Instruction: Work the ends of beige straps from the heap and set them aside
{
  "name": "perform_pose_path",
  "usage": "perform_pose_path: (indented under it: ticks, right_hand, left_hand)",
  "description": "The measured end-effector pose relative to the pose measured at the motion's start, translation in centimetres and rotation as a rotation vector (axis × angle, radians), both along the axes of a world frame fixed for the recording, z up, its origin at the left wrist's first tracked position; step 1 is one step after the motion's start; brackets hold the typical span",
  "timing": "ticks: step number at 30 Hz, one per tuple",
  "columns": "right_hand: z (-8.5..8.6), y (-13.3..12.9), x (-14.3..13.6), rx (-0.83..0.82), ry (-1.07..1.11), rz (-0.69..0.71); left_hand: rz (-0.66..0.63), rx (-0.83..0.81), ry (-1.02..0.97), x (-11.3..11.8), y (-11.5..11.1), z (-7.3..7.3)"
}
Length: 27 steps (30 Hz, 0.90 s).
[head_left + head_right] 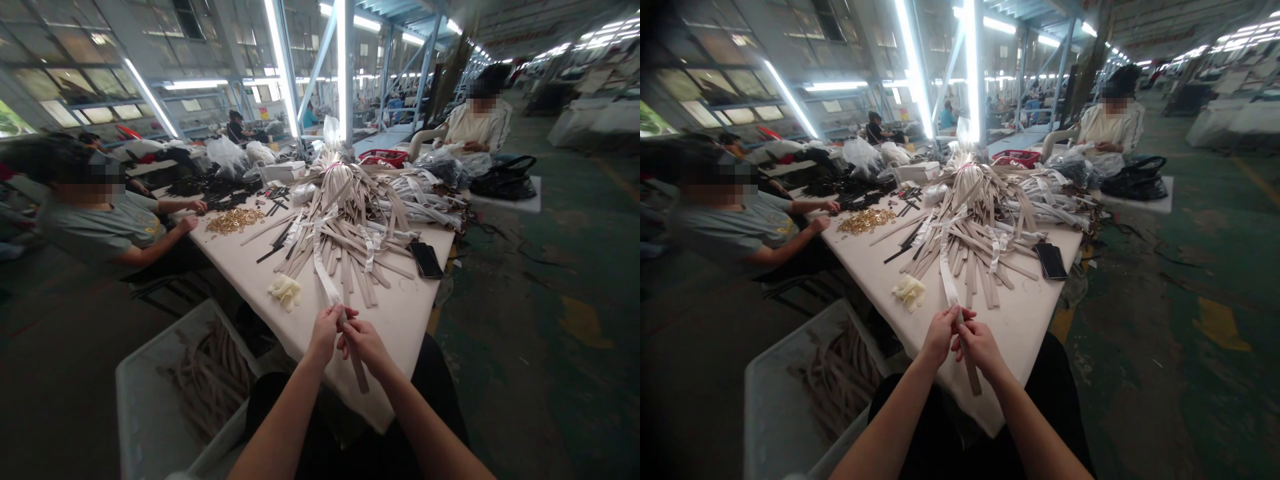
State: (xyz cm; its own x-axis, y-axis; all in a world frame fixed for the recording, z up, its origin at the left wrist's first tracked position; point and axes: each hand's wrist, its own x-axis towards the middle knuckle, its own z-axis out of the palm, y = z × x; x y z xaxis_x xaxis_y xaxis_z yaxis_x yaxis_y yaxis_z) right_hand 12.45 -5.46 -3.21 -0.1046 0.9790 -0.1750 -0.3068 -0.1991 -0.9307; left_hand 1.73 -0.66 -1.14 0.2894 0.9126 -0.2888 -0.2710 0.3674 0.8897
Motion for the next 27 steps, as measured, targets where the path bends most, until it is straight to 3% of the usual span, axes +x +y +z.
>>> perform_pose_path:
  ticks: [3,9,19,23,27]
  right_hand:
    - [0.2,0.7,-0.2,0.008,-0.04,-0.077]
    - [-0.5,-0.5,0.1,-0.049,0.019,0.096]
    - [-1.4,1.0,0.0,-0.023,-0.05,0.067]
    - [-1.2,0.2,0.1,-0.075,0.003,0.049]
    - [-1.1,-0.9,0.4,-0.164,0.038,0.229]
  left_hand:
    - [-0.081,-0.051,0.036,0.2,0.0,-0.5]
    - [0.103,0.02,0.003,-0.7,0.6,-0.8]
    - [-0.048,-0.112,0.023,-0.9,-0.6,-2.9]
    - [-0.014,-0.12,0.026,-1.4,-0.3,-2.4]
    - [0.072,-0.061,0.005,-1.7,0.0,-1.5]
